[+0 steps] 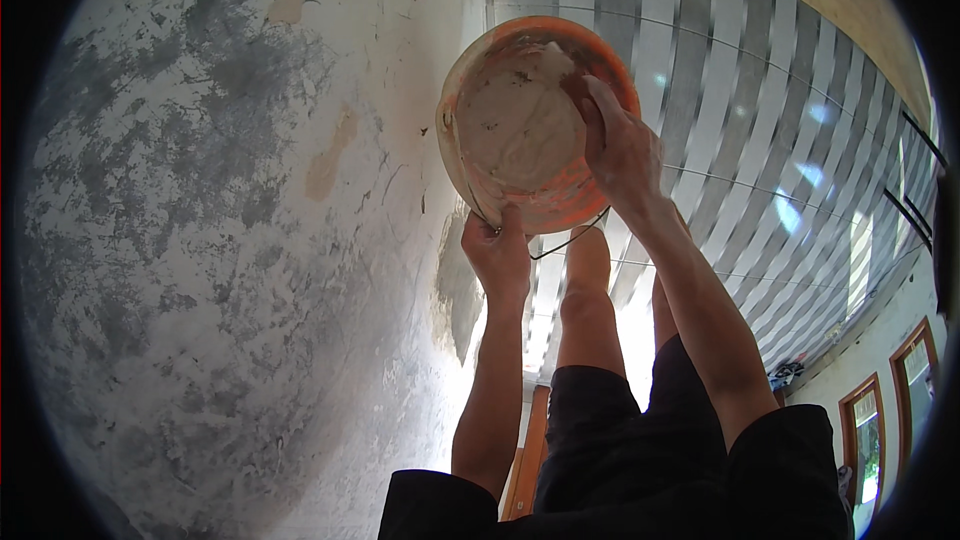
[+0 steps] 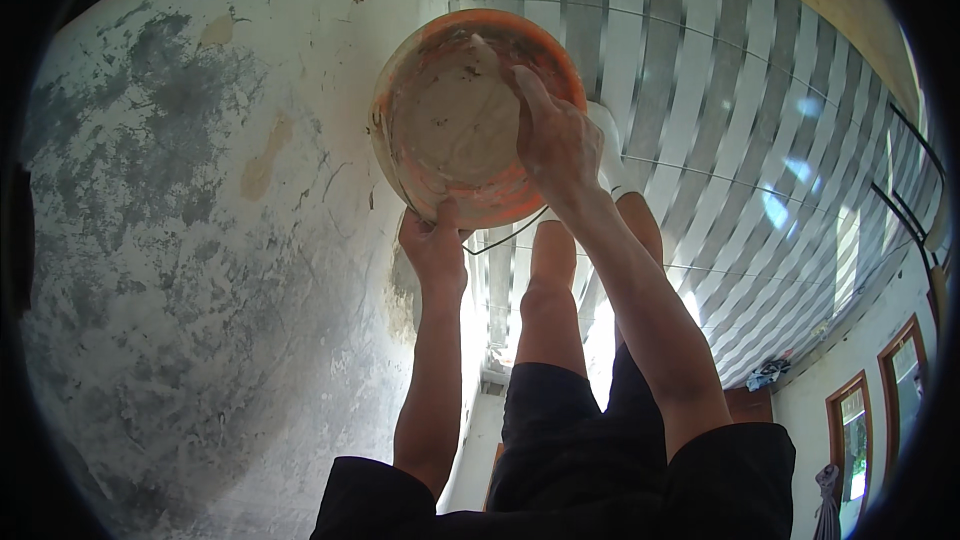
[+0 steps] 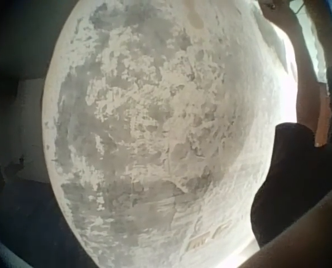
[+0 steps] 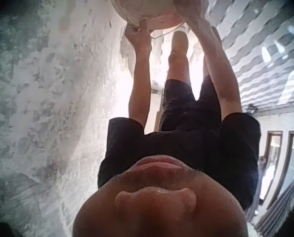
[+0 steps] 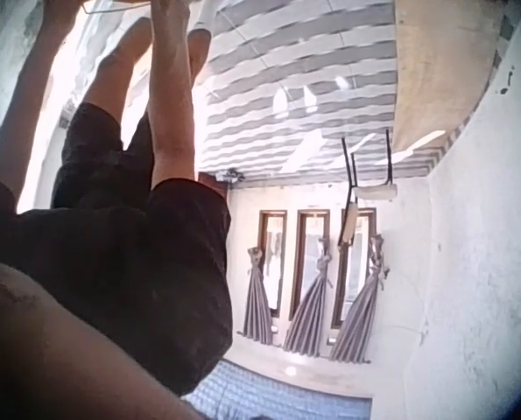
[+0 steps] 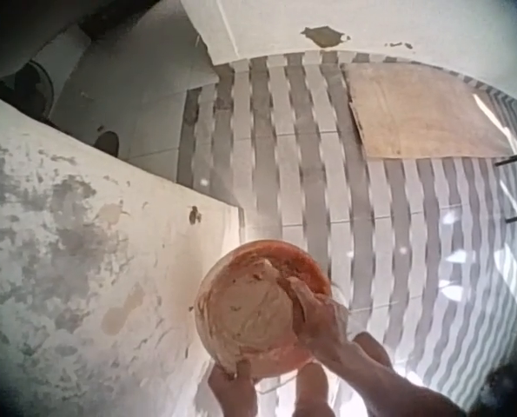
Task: The person is applying plaster to a wall using a putty knife and a bucket.
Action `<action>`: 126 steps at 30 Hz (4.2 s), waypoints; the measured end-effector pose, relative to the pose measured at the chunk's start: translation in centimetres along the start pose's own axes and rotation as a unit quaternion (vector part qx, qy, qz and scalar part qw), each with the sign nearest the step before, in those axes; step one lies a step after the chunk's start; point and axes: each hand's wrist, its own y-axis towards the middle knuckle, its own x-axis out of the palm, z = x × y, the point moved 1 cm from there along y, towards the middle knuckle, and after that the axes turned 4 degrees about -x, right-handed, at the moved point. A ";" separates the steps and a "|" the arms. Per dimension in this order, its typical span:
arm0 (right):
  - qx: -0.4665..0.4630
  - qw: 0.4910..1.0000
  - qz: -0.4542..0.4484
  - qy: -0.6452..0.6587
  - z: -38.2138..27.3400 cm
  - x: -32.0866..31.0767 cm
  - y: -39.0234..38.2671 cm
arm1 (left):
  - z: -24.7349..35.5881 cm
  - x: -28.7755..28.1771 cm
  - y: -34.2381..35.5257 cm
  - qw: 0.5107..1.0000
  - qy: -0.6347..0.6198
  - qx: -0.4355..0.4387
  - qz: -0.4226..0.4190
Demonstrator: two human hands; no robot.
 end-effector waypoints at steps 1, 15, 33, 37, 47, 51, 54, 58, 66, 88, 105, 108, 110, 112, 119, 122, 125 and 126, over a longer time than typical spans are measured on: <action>-0.013 1.000 -0.013 -0.001 0.2 0.1 0.2 | 0.0 0.0 0.0 1.000 0.008 0.001 -0.004; -0.062 0.975 -0.210 0.046 -0.2 2.3 -1.5 | 0.2 -0.4 -0.1 0.998 0.044 0.029 -0.017; 0.173 0.894 -0.227 0.345 1.9 -1.2 -1.3 | -1.2 -0.9 1.4 0.999 0.018 -0.023 -0.019; 0.189 0.841 -0.208 0.463 -0.7 -2.5 -1.5 | -2.4 -1.4 2.6 0.998 0.016 -0.056 -0.022; 0.110 0.877 0.018 0.468 -7.2 2.8 0.4 | -6.7 -1.5 2.4 0.993 0.054 -0.095 -0.034; 0.060 0.896 0.080 0.432 -10.0 3.1 1.3 | -7.4 -1.8 1.8 0.998 0.010 -0.042 -0.048; 0.037 0.909 0.102 0.404 -12.5 3.6 1.5 | -9.6 -5.1 3.4 0.983 0.155 0.081 -0.064; 0.011 0.925 0.101 0.366 -13.2 4.6 0.5 | -9.1 -3.5 3.1 0.990 -0.055 -0.012 -0.129; -0.051 0.936 0.095 0.337 -13.2 5.1 -0.9 | -8.2 -5.0 4.8 0.995 -0.018 -0.014 -0.094; 0.079 0.928 0.093 0.353 -11.0 5.7 2.4 | -3.9 -2.7 3.0 0.991 0.123 -0.039 -0.027; 0.035 0.908 0.051 0.414 -13.3 6.4 0.7 | -6.8 -5.5 4.9 0.998 0.001 -0.029 -0.054; 0.052 0.908 0.106 0.403 -11.6 6.0 0.6 | -6.5 -4.4 4.2 0.997 0.047 -0.014 -0.059; 0.052 0.902 0.142 0.404 -10.9 5.6 0.5 | -6.6 -4.3 4.2 0.992 0.102 -0.010 -0.079; 0.033 0.913 0.128 0.387 -12.3 5.0 0.8 | -7.7 -6.4 5.4 0.981 0.163 -0.027 -0.106; -0.077 0.933 0.107 0.335 -13.0 5.2 -0.7 | -10.1 -5.2 6.0 0.979 -0.184 -0.014 -0.090; -0.030 0.927 0.141 0.346 -13.2 5.6 -0.3 | -11.0 -8.4 7.0 0.982 -0.116 -0.032 -0.143; -0.018 0.921 0.147 0.360 -13.6 6.0 0.8 | -10.7 -8.2 6.7 0.979 -0.077 -0.054 -0.181; -0.014 0.927 0.147 0.345 -12.7 6.1 0.6 | -9.6 -5.5 5.5 0.985 -0.070 -0.050 -0.148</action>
